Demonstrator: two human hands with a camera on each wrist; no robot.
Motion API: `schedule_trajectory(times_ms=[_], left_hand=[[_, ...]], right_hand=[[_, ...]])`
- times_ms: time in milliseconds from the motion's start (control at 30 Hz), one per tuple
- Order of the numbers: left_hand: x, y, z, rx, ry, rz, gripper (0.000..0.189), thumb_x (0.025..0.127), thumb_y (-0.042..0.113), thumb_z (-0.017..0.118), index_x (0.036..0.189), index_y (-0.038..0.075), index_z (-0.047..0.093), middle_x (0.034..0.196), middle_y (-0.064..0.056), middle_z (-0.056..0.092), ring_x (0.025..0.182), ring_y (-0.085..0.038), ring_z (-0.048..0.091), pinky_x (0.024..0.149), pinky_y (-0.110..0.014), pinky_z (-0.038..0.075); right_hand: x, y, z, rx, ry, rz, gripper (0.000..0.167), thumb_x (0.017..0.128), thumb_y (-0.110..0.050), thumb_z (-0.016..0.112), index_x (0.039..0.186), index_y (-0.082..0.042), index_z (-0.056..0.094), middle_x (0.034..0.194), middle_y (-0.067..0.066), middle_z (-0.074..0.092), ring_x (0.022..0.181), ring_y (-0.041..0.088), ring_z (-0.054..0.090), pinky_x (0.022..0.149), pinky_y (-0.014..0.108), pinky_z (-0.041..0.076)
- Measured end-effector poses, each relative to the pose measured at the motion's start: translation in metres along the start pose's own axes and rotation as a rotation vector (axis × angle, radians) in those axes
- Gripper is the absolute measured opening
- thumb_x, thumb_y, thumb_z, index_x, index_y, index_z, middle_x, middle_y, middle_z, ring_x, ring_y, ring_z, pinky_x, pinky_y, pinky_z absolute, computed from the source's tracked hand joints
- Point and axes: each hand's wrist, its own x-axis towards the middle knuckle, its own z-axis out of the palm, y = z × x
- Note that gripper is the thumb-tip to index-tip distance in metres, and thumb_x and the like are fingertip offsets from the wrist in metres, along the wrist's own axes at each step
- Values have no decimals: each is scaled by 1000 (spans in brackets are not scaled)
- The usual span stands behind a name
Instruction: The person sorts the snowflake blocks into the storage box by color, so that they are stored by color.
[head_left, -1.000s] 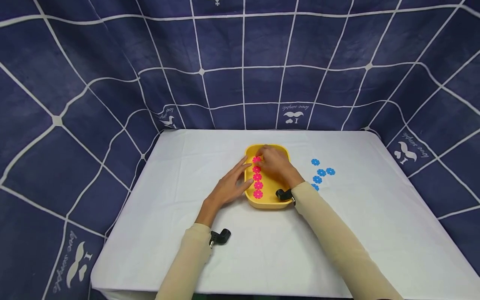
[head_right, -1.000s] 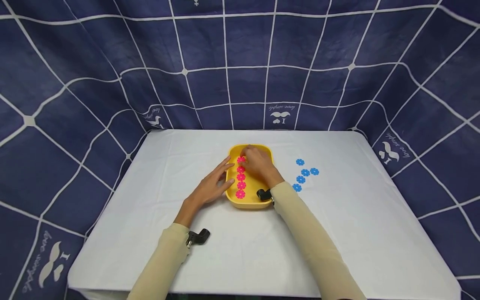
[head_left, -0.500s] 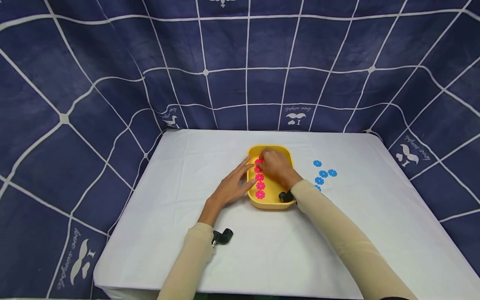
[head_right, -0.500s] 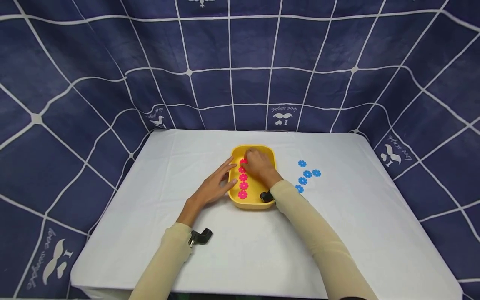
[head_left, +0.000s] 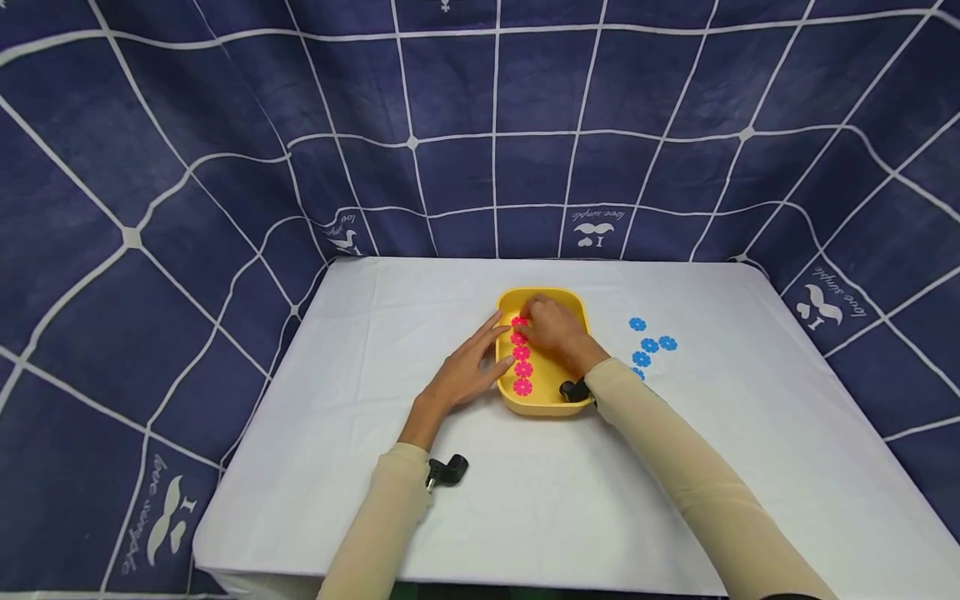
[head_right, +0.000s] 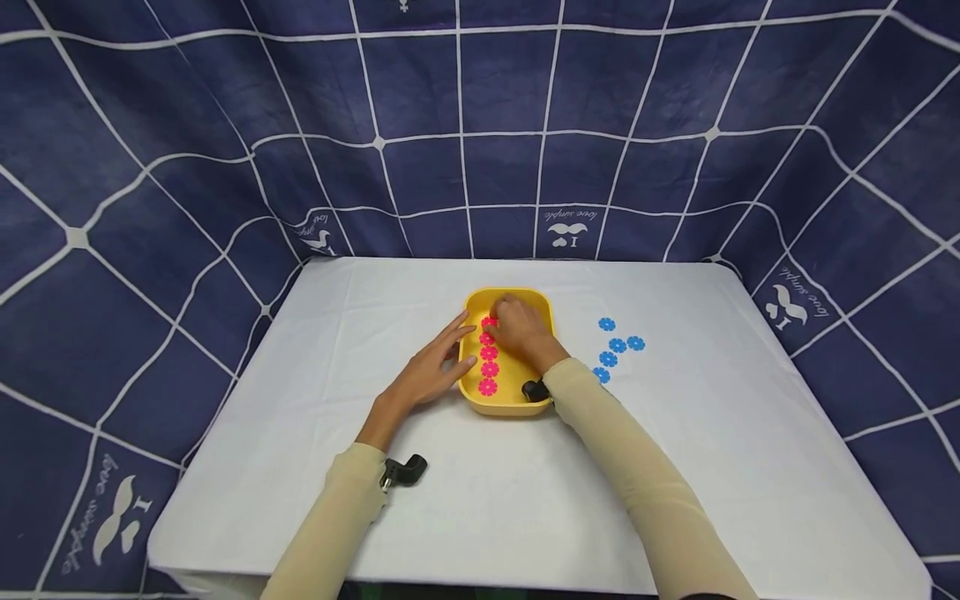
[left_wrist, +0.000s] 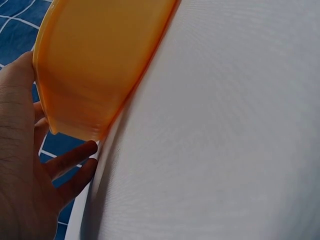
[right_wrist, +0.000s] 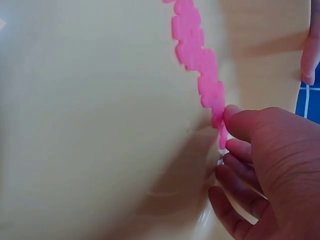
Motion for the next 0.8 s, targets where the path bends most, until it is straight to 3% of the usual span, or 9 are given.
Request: schedule_trajectory(times_ms=[233, 400, 600, 800], left_hand=[[1, 2, 0, 5, -4, -9, 69, 105, 61, 57, 166, 31, 42, 178, 26, 11, 162, -12, 27, 129, -50, 32], [0, 2, 0, 0, 1, -5, 70, 104, 63, 56, 165, 31, 43, 178, 24, 13, 162, -13, 29, 129, -51, 33], [2, 1, 3, -5, 5, -11, 69, 104, 63, 57, 165, 32, 43, 176, 28, 11, 161, -14, 31, 128, -52, 34], [2, 0, 3, 20, 5, -31, 71, 103, 65, 55, 166, 35, 41, 176, 30, 9, 162, -16, 30, 127, -56, 35]], right_hand=[[-1, 2, -8, 50, -13, 17, 44, 102, -33, 74, 134, -4, 72, 124, 14, 68, 115, 33, 64, 109, 48, 54], [-2, 5, -14, 133, 6, 18, 42, 103, -36, 71, 132, -5, 74, 123, 12, 74, 113, 31, 66, 107, 47, 54], [-3, 14, -19, 176, 79, -2, 39, 104, -36, 71, 128, -6, 77, 123, 13, 74, 114, 33, 68, 107, 50, 55], [-4, 17, -28, 306, 163, -16, 37, 105, -36, 71, 127, -7, 77, 122, 13, 73, 106, 30, 67, 96, 46, 60]])
